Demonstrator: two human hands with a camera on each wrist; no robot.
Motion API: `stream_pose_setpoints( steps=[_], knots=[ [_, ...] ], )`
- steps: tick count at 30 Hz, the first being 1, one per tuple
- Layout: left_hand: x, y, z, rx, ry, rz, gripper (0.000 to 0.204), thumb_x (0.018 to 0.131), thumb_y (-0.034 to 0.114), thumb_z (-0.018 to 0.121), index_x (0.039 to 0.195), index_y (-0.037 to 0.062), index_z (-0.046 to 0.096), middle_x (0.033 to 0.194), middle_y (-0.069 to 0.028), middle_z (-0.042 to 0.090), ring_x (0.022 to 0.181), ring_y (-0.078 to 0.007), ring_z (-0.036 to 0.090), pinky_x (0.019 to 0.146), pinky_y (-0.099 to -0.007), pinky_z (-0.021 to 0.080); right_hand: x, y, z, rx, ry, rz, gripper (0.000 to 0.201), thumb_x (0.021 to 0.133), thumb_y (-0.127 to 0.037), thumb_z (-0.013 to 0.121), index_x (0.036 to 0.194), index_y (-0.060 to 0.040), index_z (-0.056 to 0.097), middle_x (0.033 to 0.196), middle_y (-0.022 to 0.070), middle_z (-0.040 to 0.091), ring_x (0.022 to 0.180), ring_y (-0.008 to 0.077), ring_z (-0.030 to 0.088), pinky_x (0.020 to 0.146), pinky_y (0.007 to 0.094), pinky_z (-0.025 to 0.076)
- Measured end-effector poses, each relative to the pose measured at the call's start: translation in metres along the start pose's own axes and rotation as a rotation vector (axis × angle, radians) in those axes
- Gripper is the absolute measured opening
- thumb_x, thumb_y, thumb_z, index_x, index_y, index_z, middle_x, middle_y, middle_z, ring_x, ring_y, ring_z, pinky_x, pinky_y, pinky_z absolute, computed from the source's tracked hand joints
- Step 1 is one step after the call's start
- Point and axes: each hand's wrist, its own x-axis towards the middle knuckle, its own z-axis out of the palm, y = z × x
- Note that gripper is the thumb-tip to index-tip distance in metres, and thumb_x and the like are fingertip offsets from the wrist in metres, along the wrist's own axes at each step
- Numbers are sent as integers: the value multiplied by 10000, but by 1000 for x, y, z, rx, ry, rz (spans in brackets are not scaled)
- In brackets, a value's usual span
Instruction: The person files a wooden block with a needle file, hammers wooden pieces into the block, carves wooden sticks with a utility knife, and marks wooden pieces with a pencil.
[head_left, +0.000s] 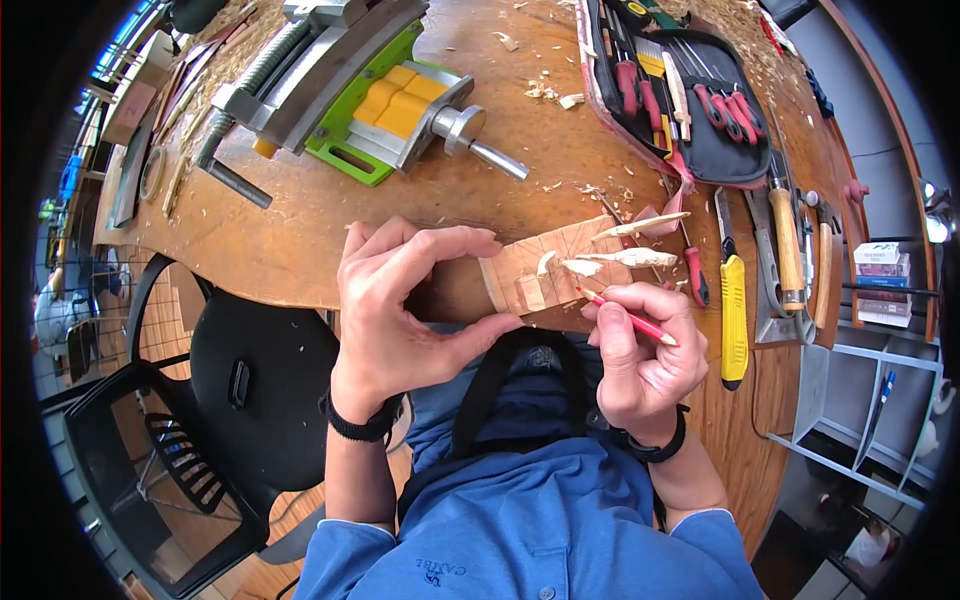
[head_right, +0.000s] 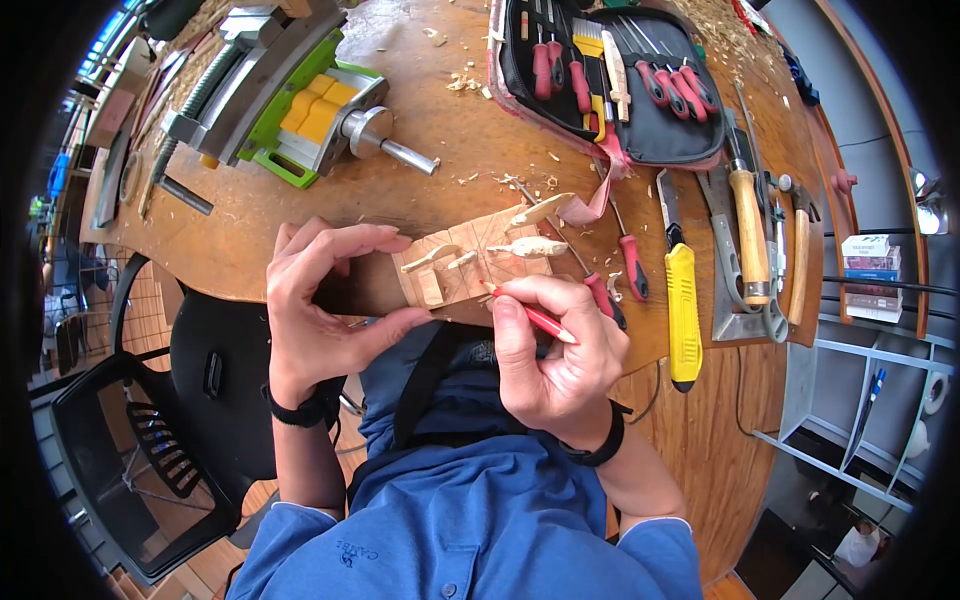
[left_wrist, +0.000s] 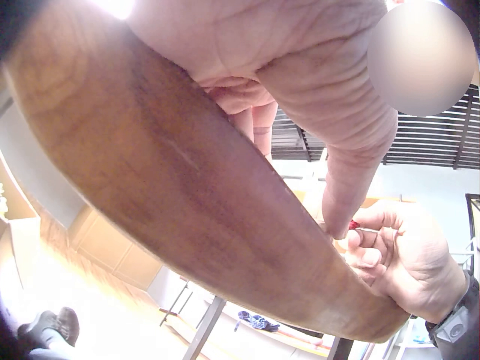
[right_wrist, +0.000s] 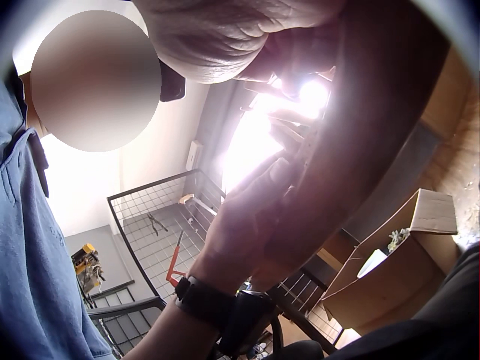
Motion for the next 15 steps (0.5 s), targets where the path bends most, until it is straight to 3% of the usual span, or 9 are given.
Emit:
stream_pose_setpoints(
  steps=[4, 7, 10, 13, 15],
  knots=[
    [1, 1, -1, 6, -11, 1, 611, 591, 295, 1028, 1134, 124, 807, 1037, 34, 827, 740, -159, 548, 788, -322, 415, 0, 0, -1, 6, -4, -3, 100, 971, 17, 757, 1061, 39, 718, 875, 113, 784, 735, 129, 731, 682, 270, 578],
    [1, 4, -2, 8, -12, -9, 553, 613, 262, 1006, 1110, 148, 791, 1026, 61, 815, 747, -158, 623, 792, -342, 405, 1, -1, -2, 1, -17, -13, 94, 964, 24, 754, 1050, 40, 719, 873, 112, 783, 735, 139, 736, 687, 274, 584],
    [0, 2, -2, 3, -37, -38, 608, 590, 288, 1021, 1134, 117, 808, 1076, 19, 825, 789, -174, 593, 816, -337, 428, 1, 0, -1, 1, -22, -27, 88, 957, 27, 752, 1037, 41, 717, 866, 110, 780, 726, 152, 739, 688, 280, 588],
    [4, 3, -1, 3, -14, 5, 655, 590, 282, 1014, 1182, 111, 790, 1153, -14, 823, 923, -221, 667, 883, -366, 437, 2, -1, -2, 4, -37, -33, 76, 958, 24, 743, 1026, 36, 714, 857, 107, 779, 728, 152, 742, 685, 284, 590],
    [3, 4, -2, 24, -41, -7, 660, 593, 274, 1011, 1190, 106, 785, 1151, -17, 825, 921, -218, 665, 888, -364, 437, 3, -2, -3, 15, -37, -30, 70, 957, 21, 741, 1019, 35, 712, 851, 106, 779, 722, 154, 743, 682, 286, 590]
  ],
)
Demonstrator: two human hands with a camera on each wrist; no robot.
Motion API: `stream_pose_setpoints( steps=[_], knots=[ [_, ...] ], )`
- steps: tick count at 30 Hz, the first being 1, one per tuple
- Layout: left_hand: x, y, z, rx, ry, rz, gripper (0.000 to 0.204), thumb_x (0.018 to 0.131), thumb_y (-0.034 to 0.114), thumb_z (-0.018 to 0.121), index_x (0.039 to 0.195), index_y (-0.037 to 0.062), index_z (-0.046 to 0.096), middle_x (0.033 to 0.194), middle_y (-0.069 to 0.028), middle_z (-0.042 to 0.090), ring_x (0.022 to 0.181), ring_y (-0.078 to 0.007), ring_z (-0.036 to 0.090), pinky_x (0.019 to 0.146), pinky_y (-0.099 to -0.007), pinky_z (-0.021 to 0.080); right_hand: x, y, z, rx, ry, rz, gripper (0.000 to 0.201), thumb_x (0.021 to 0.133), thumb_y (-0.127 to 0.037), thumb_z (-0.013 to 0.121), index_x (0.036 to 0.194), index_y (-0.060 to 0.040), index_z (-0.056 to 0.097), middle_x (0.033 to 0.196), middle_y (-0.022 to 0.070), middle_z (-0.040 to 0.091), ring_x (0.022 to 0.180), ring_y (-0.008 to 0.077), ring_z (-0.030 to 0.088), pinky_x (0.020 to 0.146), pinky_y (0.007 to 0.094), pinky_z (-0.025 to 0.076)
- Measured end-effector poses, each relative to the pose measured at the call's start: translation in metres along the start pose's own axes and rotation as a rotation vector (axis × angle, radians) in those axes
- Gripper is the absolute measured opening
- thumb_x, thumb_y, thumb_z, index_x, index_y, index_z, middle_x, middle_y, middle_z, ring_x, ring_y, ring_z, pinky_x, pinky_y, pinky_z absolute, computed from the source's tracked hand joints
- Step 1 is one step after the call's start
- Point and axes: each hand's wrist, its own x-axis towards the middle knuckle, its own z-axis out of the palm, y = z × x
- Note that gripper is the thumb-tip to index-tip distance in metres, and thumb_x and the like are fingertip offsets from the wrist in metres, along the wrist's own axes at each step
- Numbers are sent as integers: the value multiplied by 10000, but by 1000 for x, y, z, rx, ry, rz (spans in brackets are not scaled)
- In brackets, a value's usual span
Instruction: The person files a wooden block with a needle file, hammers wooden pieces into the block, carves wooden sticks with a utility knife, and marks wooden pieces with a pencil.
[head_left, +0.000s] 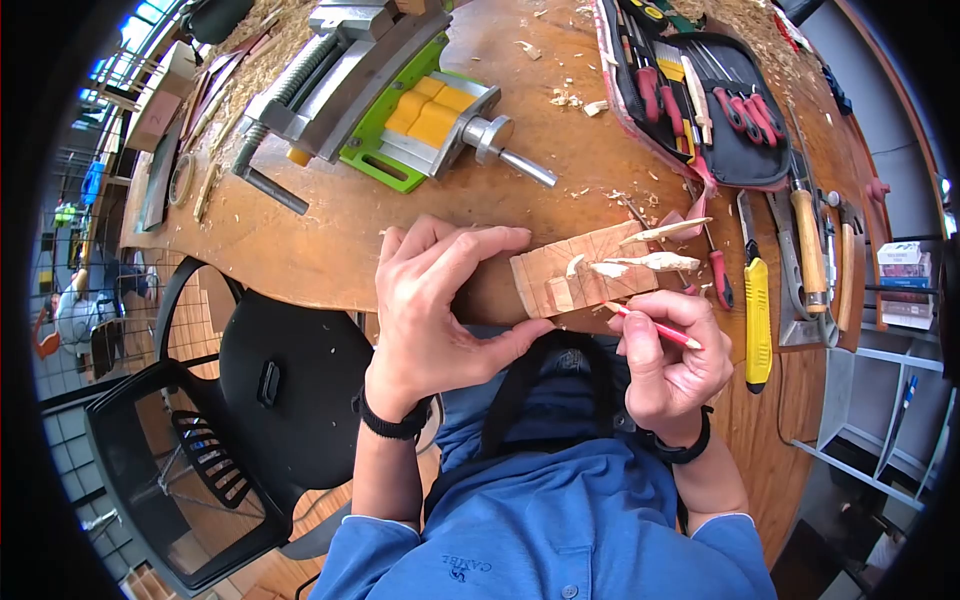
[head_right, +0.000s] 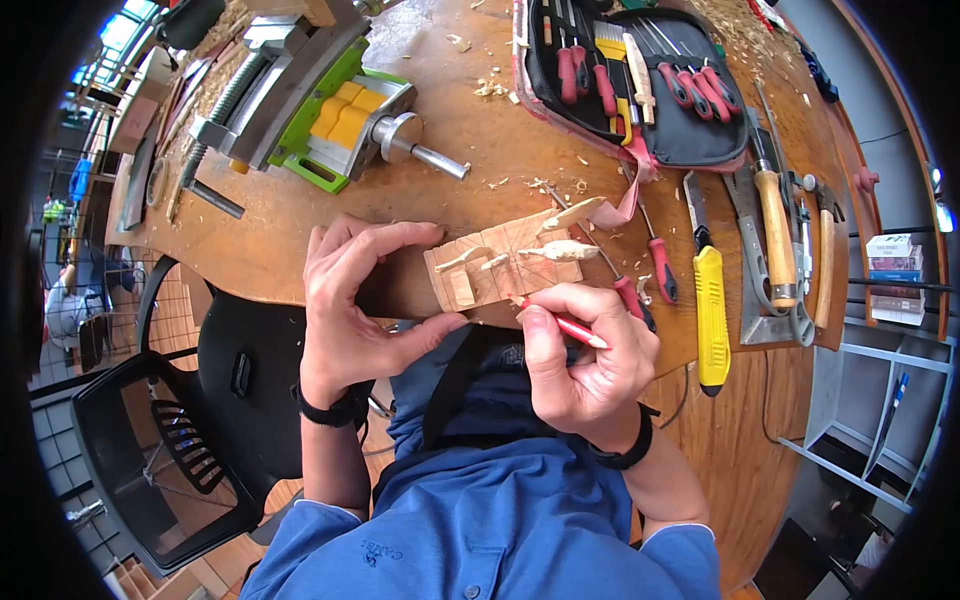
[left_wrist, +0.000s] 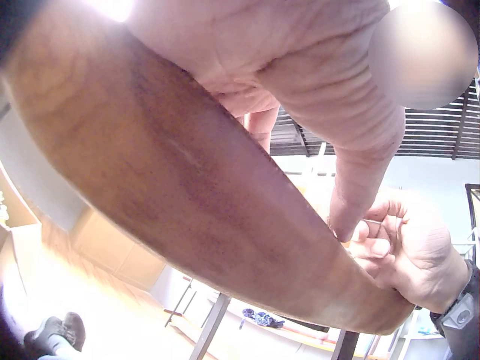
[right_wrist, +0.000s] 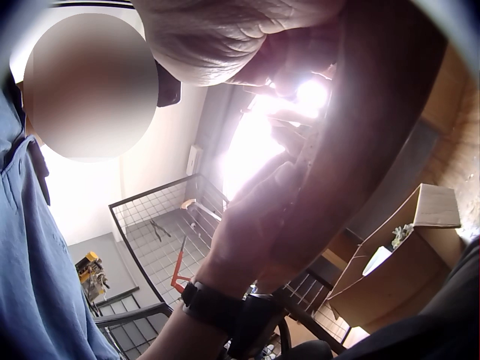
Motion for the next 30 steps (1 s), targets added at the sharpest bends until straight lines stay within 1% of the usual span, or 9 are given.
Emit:
stream_pose_setpoints(
  steps=[5, 7, 11, 15, 23, 26, 27, 29, 30],
  knots=[
    [-1, -2, 4, -2, 23, 5, 678, 585, 253, 990, 1215, 149, 760, 1112, 50, 816, 870, -205, 637, 813, -370, 412, -1, 0, -5, 42, 0, 3, 68, 945, 19, 734, 1004, 30, 702, 823, 101, 776, 690, 156, 739, 661, 289, 583],
    [-2, -1, 2, -17, 6, -24, 722, 610, 216, 989, 1268, 61, 738, 1152, -31, 843, 924, -206, 658, 913, -364, 437, -3, 3, -8, 89, -15, -9, 82, 929, 25, 729, 1005, 33, 698, 803, 101, 770, 665, 149, 729, 646, 284, 575],
    [-4, -4, 4, -12, 29, -9, 735, 623, 168, 963, 1304, 47, 714, 1179, -39, 844, 950, -217, 671, 923, -368, 445, -5, 4, -11, 232, 46, -68, 97, 906, 51, 671, 1003, 59, 674, 781, 148, 746, 650, 172, 714, 620, 294, 569],
    [-4, -5, 7, -28, 101, 29, 766, 617, 160, 988, 1325, 102, 702, 1194, 24, 839, 927, -211, 673, 864, -375, 437, -22, 11, -12, 448, 185, -34, 112, 880, 8, 675, 978, 56, 649, 806, 179, 699, 595, 181, 646, 561, 308, 538],
    [-6, -1, 1, -28, 90, -6, 781, 628, 180, 966, 1346, 45, 690, 1188, -21, 840, 927, -197, 666, 887, -363, 454, -12, 10, -11, 710, 242, 21, 127, 867, -51, 685, 925, 38, 615, 741, 129, 604, 591, 171, 556, 556, 287, 445],
    [-11, -9, -2, -295, 110, -151, 841, 632, 209, 967, 1383, -4, 655, 1143, -53, 835, 896, -138, 650, 849, -263, 494, -13, 13, -9, 703, 245, 21, 104, 870, -54, 679, 910, 20, 616, 741, 121, 618, 578, 154, 540, 547, 285, 427],
    [-11, -7, -4, -281, 124, -139, 841, 632, 209, 967, 1383, -4, 655, 1143, -53, 835, 896, -138, 650, 849, -263, 494, -13, 14, -9, 716, 239, 3, 104, 870, -54, 679, 910, 20, 616, 741, 121, 618, 578, 154, 540, 547, 285, 427],
    [-9, -2, -10, -584, 151, -276, 861, 663, 231, 983, 1412, -10, 632, 1134, -68, 830, 851, -96, 620, 846, -245, 488, -14, 18, -9, 630, 244, -13, 87, 875, -51, 670, 894, 15, 616, 752, 122, 643, 580, 135, 543, 553, 279, 430],
    [-8, -2, -14, -621, 165, -275, 837, 696, 217, 986, 1413, -17, 623, 1129, -85, 823, 787, -41, 552, 802, -221, 470, -13, 19, -6, 599, 258, -41, 78, 886, -57, 664, 889, 7, 621, 745, 114, 662, 562, 111, 537, 529, 261, 414]
  ],
)
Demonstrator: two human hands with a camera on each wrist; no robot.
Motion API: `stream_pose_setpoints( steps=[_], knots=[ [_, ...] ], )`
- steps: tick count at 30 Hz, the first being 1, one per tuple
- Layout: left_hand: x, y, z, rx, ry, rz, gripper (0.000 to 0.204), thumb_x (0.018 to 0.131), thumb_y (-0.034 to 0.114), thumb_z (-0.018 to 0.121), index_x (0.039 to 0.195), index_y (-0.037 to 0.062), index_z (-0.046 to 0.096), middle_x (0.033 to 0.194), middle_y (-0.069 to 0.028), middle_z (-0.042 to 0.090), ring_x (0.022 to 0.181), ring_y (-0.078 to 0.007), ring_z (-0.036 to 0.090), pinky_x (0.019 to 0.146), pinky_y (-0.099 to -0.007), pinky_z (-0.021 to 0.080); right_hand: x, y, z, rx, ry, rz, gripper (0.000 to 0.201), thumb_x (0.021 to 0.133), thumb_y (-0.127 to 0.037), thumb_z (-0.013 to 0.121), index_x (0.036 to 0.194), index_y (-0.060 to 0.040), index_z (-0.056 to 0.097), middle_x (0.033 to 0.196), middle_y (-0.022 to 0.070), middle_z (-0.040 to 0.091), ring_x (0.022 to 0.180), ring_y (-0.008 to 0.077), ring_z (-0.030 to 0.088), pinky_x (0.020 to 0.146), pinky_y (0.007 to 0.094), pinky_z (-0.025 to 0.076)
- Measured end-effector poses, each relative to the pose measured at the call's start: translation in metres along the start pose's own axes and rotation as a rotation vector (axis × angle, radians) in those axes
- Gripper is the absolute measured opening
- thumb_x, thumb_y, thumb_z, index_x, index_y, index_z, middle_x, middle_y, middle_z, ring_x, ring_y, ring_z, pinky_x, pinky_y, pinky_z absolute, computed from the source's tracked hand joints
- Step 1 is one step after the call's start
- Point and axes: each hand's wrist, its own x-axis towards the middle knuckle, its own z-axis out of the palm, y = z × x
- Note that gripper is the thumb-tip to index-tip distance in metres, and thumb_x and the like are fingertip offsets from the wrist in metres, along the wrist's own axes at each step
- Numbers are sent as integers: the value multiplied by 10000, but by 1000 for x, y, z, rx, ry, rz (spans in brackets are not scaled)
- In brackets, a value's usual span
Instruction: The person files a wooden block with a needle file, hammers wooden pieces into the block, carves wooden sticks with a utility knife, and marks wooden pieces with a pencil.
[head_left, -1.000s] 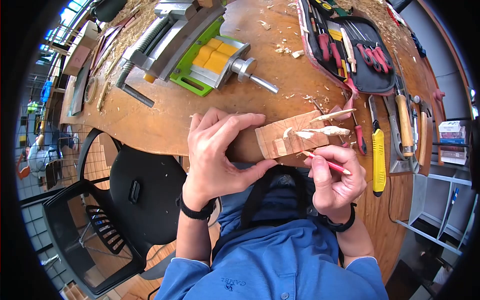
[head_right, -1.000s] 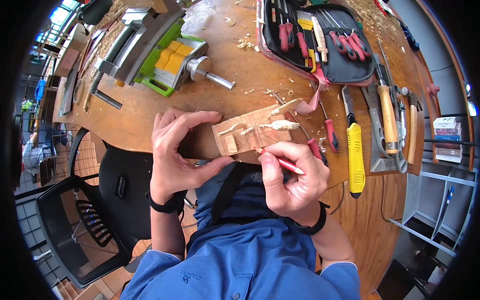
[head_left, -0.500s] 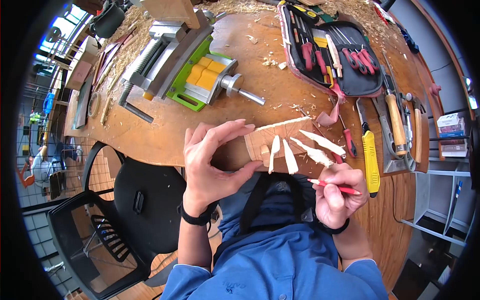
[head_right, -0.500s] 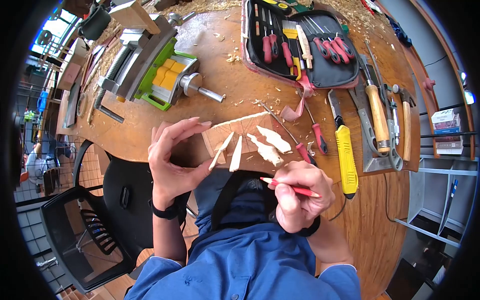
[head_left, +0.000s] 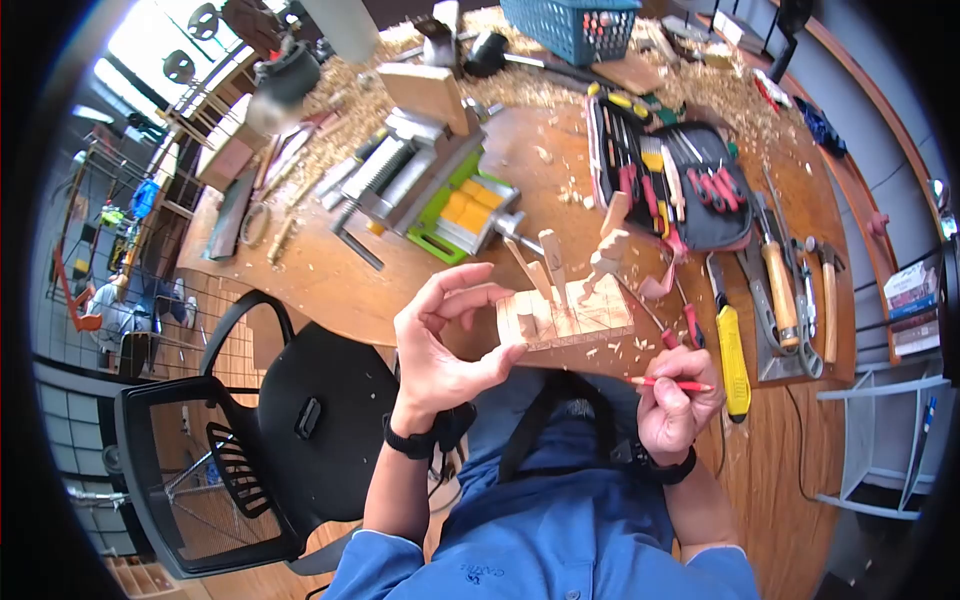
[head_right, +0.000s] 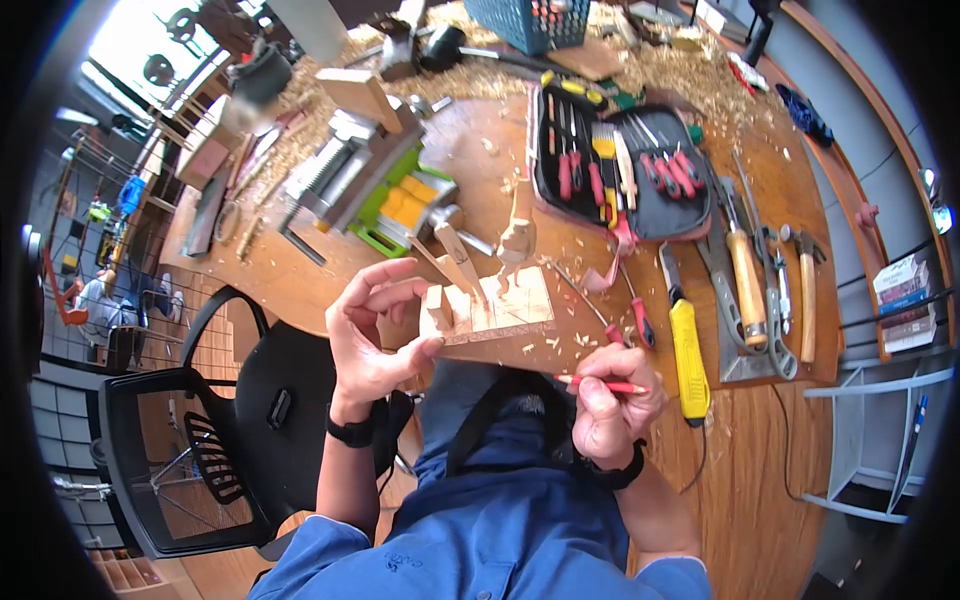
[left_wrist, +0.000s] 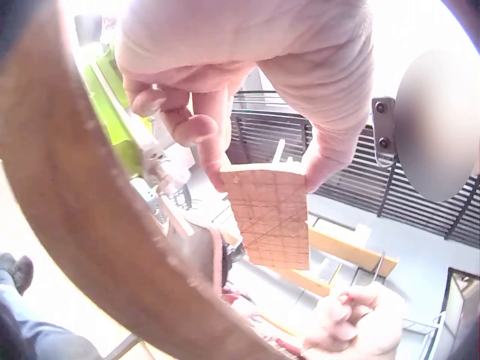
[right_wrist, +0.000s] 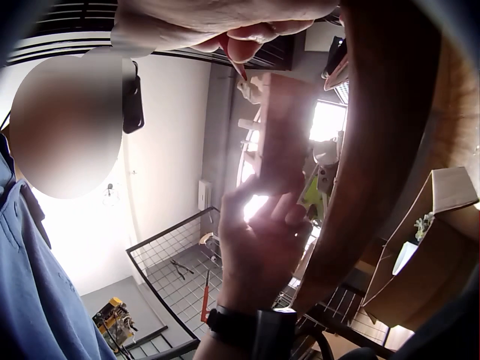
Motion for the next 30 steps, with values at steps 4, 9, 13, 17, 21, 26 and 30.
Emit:
stream_pose_setpoints(
  steps=[4, 9, 13, 17, 21, 26, 30],
  knots=[
    [15, 36, -9, -193, 98, -62, 732, 745, 50, 958, 1390, -25, 619, 1136, -86, 821, 694, 26, 424, 630, -158, 389, 0, 1, -3, -138, -27, 38, 68, 922, -76, 632, 900, -12, 644, 648, 68, 647, 489, 71, 514, 476, 242, 387],
    [46, 70, -24, -240, 165, -22, 644, 828, 3, 927, 1385, -52, 609, 1121, -119, 820, 649, 52, 425, 593, -123, 380, 0, 2, -2, -143, -35, 32, 88, 929, -90, 635, 887, -13, 646, 647, 67, 652, 489, 80, 530, 472, 242, 396],
    [80, 91, -40, -172, 179, 38, 672, 839, 37, 947, 1397, -74, 589, 1112, -139, 820, 725, 39, 577, 652, -127, 488, 1, 3, -3, -134, -43, 59, 105, 929, -106, 656, 874, -17, 646, 642, 66, 659, 495, 81, 545, 482, 239, 412],
    [108, 96, -59, -114, 164, 80, 701, 854, 38, 940, 1426, -76, 550, 1151, -183, 809, 879, -66, 735, 800, -198, 609, 0, 4, -3, -146, -24, 79, 91, 941, -81, 654, 887, -9, 652, 654, 58, 671, 512, 77, 576, 505, 232, 443],
    [115, 100, -59, -117, 183, 101, 695, 863, 1, 918, 1430, -78, 523, 1172, -215, 802, 1003, -143, 778, 902, -255, 638, 4, -11, 0, -212, -98, 81, 80, 973, -52, 666, 916, 3, 667, 733, 62, 703, 561, 75, 612, 530, 226, 459],
    [106, 97, -61, -88, 207, 98, 693, 840, 19, 943, 1413, -61, 561, 1148, -188, 807, 898, -75, 749, 793, -194, 604, 49, -77, -7, -820, -437, -120, 78, 986, -54, 714, 1041, -10, 681, 862, 111, 701, 677, 229, 691, 610, 372, 541],
    [98, 93, -64, -58, 184, 35, 675, 876, -2, 886, 1455, -51, 542, 1211, -193, 788, 1041, -164, 773, 964, -294, 613, 96, -103, -34, -1556, -654, -341, 163, 918, -8, 695, 1077, -45, 690, 956, 157, 652, 846, 372, 704, 711, 489, 550]
  ],
)
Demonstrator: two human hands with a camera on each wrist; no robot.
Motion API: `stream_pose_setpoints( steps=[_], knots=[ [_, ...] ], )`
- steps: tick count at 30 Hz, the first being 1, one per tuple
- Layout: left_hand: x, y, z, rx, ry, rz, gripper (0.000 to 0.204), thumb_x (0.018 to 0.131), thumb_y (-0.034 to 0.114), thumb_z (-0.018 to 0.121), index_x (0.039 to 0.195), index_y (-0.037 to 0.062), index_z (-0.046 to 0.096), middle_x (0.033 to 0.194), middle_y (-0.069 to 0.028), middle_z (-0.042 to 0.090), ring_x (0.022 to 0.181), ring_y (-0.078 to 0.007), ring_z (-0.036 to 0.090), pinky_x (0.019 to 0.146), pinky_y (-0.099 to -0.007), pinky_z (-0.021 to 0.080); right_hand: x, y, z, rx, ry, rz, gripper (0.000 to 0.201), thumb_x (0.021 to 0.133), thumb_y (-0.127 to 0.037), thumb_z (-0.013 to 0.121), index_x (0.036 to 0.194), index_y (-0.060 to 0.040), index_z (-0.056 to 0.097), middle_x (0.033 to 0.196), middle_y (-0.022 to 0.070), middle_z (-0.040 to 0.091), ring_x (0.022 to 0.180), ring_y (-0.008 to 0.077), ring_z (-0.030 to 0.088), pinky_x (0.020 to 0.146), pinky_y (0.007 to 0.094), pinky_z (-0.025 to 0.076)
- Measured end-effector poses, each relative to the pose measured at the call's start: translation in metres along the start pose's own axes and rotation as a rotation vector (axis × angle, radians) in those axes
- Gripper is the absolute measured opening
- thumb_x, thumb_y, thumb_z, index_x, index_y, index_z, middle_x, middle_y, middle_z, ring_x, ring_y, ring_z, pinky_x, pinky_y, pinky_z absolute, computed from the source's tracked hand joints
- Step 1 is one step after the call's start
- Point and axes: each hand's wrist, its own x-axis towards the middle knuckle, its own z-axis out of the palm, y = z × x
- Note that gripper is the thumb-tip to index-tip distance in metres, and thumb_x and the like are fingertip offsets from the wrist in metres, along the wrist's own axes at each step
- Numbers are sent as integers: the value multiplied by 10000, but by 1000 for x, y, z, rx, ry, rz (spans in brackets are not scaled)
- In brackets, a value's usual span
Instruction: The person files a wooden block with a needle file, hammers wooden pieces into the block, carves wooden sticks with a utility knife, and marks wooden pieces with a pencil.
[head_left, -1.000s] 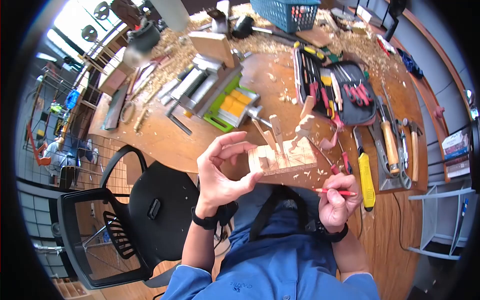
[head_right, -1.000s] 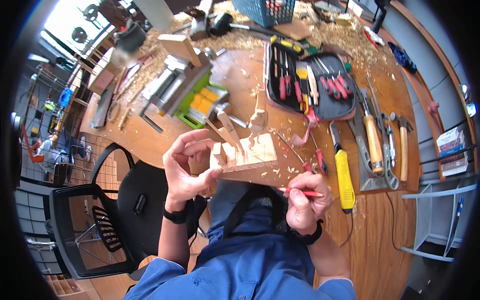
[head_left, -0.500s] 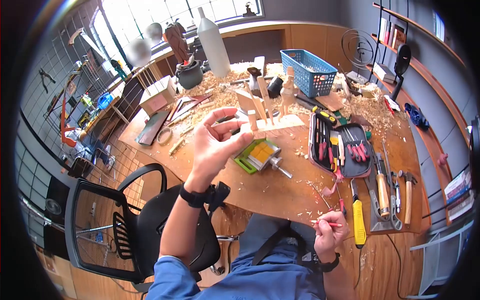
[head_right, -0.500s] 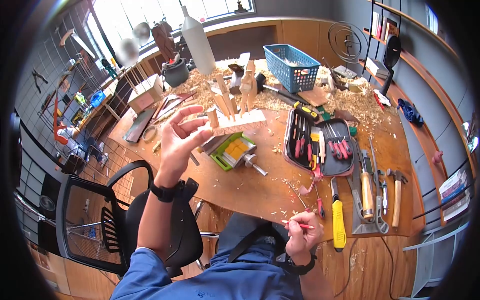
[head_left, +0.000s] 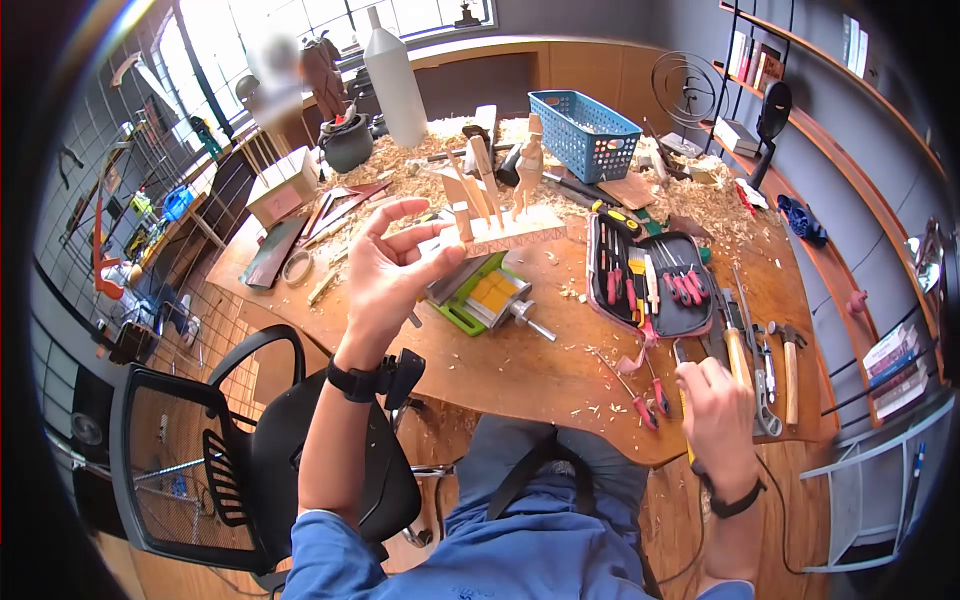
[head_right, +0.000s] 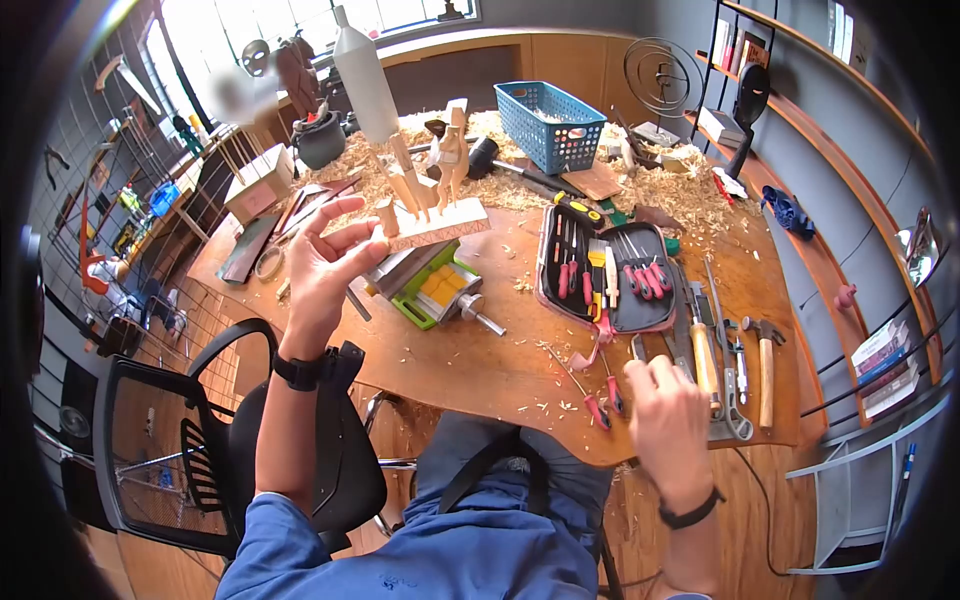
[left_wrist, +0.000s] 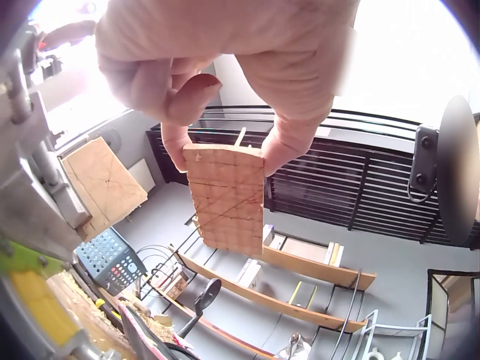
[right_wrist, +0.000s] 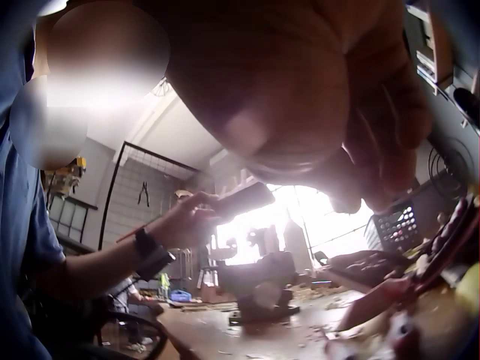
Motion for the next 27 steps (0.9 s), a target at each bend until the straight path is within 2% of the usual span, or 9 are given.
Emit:
stream_pose_setpoints(
  steps=[7, 8, 10, 12, 13, 15, 18, 21, 27],
  knots=[
    [-13, -3, 3, -12, -36, 9, 719, 850, -26, 914, 1455, -51, 528, 1210, -189, 789, 1078, -174, 780, 946, -278, 638, 18, 45, 17, -115, -198, -66, 220, 899, 1, 676, 1113, -42, 691, 979, 164, 640, 975, 368, 705, 784, 491, 543],
    [-12, -13, 7, -80, 2, 77, 728, 794, 94, 992, 1385, -51, 591, 1091, -112, 818, 644, 67, 453, 557, -116, 361, 19, 41, 9, -145, -213, -79, 257, 893, -3, 699, 1148, -36, 695, 996, 168, 655, 964, 375, 711, 788, 490, 550],
    [-17, -8, 10, -98, -10, 55, 723, 795, 90, 990, 1383, -47, 592, 1102, -117, 820, 642, 67, 454, 556, -116, 362, 30, 24, -10, -172, -233, -89, 297, 887, -6, 722, 1182, -30, 699, 1013, 172, 669, 952, 382, 716, 791, 490, 556],
    [-20, -5, 13, -116, -38, 34, 719, 795, 86, 988, 1381, -43, 593, 1114, -122, 821, 640, 67, 454, 555, -117, 364, 48, 5, -25, 259, -48, -184, 404, 853, -5, 782, 1247, -17, 695, 1083, 189, 706, 958, 417, 725, 804, 480, 579],
    [-22, -4, 15, -119, -54, 23, 721, 796, 75, 985, 1386, -38, 587, 1125, -128, 822, 640, 66, 456, 555, -118, 365, 57, -1, -25, 437, 3, -196, 469, 841, 1, 827, 1290, -9, 691, 1091, 189, 721, 938, 351, 751, 815, 418, 612],
    [-25, -4, 20, -124, -80, 12, 724, 796, 63, 982, 1390, -33, 581, 1136, -134, 823, 640, 65, 459, 554, -119, 367, 73, -20, -42, 748, -119, -9, 609, 877, -44, 876, 1431, 16, 631, 1206, 173, 719, 1013, 230, 739, 841, 349, 620],
    [-31, 1, 27, -169, -147, 4, 763, 787, 70, 986, 1410, -25, 555, 1159, -127, 823, 633, 60, 438, 551, -123, 353, 97, -27, -25, 1202, -169, 33, 803, 903, -122, 918, 1567, 61, 503, 1395, 181, 665, 1119, 153, 676, 896, 301, 617],
    [-38, 1, 28, -128, -171, 16, 765, 782, 88, 993, 1403, -20, 559, 1169, -114, 823, 625, 54, 391, 548, -132, 326, 119, -27, -20, 1432, -366, 26, 922, 908, -163, 933, 1609, 119, 405, 1565, 203, 555, 1239, 171, 632, 959, 303, 608],
    [-50, 1, 25, -87, -231, -31, 794, 772, 30, 978, 1439, -11, 549, 1215, -111, 804, 652, 60, 385, 583, -117, 333, 126, -33, -16, 1465, -525, 95, 718, 889, -59, 925, 1458, 137, 533, 1246, 161, 764, 1115, 160, 741, 1009, 309, 604]
  ],
)
